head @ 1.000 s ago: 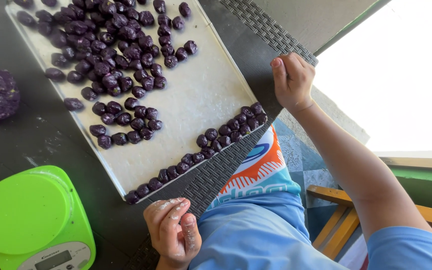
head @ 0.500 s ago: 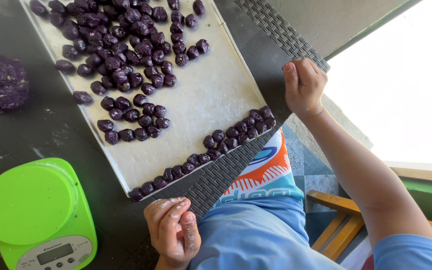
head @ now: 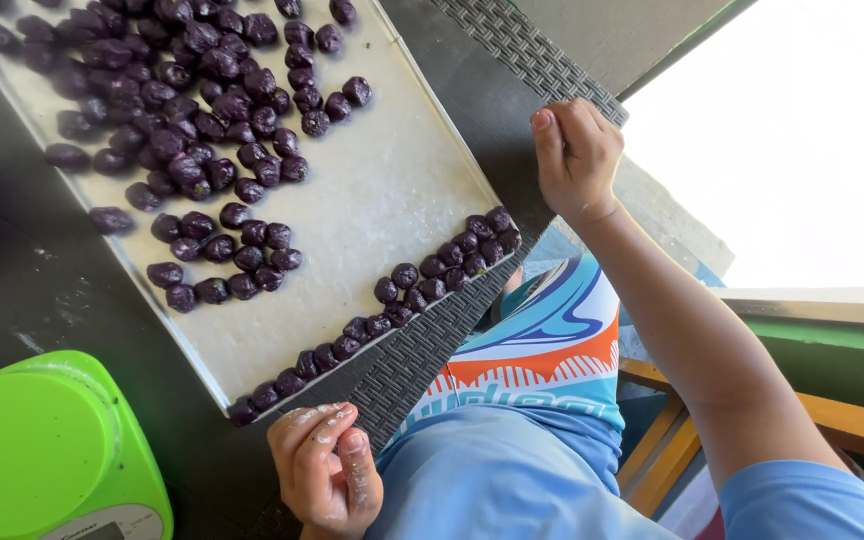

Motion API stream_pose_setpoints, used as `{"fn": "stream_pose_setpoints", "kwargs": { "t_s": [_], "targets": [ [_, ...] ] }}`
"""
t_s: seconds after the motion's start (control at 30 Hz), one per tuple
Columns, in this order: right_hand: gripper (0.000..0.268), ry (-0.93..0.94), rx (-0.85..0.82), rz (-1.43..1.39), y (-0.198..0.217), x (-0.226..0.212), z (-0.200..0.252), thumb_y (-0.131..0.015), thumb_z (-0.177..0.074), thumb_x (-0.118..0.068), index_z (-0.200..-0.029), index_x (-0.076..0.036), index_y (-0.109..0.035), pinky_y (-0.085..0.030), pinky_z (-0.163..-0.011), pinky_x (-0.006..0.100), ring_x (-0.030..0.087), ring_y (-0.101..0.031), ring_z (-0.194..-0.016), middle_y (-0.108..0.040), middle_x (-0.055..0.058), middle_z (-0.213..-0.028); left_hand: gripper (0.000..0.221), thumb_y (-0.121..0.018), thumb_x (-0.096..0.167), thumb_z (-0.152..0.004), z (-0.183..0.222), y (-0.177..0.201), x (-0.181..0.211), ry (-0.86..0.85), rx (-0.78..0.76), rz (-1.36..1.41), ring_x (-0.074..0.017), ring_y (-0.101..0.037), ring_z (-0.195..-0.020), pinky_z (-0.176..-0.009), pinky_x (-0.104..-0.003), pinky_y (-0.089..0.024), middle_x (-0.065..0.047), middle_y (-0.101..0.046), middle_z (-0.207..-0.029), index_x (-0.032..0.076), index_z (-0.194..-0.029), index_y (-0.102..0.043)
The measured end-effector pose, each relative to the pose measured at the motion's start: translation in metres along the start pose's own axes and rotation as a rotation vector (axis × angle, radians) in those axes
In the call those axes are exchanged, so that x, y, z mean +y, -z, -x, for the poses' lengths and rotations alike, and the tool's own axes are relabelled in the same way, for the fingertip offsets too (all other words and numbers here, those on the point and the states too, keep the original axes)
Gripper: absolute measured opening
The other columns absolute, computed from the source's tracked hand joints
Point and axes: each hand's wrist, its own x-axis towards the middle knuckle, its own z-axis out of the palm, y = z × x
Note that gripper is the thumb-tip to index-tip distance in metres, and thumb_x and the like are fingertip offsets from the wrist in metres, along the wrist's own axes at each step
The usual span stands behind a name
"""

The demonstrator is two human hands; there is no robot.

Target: Organizing small purple dough balls into rows on a tray and coating a larger dough piece in flour.

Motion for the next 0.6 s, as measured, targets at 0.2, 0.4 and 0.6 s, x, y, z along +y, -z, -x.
{"fn": "stream_pose_setpoints", "kwargs": {
  "t_s": [0.2,0.4,0.6],
  "targets": [
    [0.032,0.023,-0.001,-0.012,-0.0015,0.001,-0.0001,-0.054,-0.117,-0.012,-0.089,0.001,-0.065,-0.041,-0.057,0.034,0.021,-0.054,-0.065,-0.06,0.01,-0.074,0.021,-0.057,0.016,-0.104,-0.0004,-0.0001,0.0007,-0.005,0.014,0.007,-0.0259,-0.063,-0.085,-0.079,-0.036,-0.055,-0.015,-0.067,-0.097,-0.001,-0.098,-0.066],
    [0.033,0.061,-0.031,-0.003,-0.0001,0.0005,-0.001,-0.055,-0.117,-0.012,-0.089,0.001,-0.065,-0.042,-0.057,0.034,0.022,-0.056,-0.065,-0.062,0.01,-0.076,0.02,-0.056,0.015,-0.105,0.0004,0.0038,0.002,0.007,0.018,-0.037,-0.0258,-0.063,-0.085,-0.079,-0.037,-0.055,-0.016,-0.068,-0.098,-0.001,-0.099,-0.066],
    [0.032,0.073,-0.034,0.02,-0.0018,0.0038,0.0004,-0.056,-0.116,-0.011,-0.088,0.001,-0.064,-0.041,-0.055,0.034,0.023,-0.057,-0.065,-0.061,0.01,-0.075,0.019,-0.056,0.015,-0.105,0.0004,0.0072,0.002,-0.036,0.004,-0.037,-0.0253,-0.063,-0.087,-0.08,-0.037,-0.055,-0.014,-0.067,-0.101,0.0,-0.102,-0.067]
  ]
}}
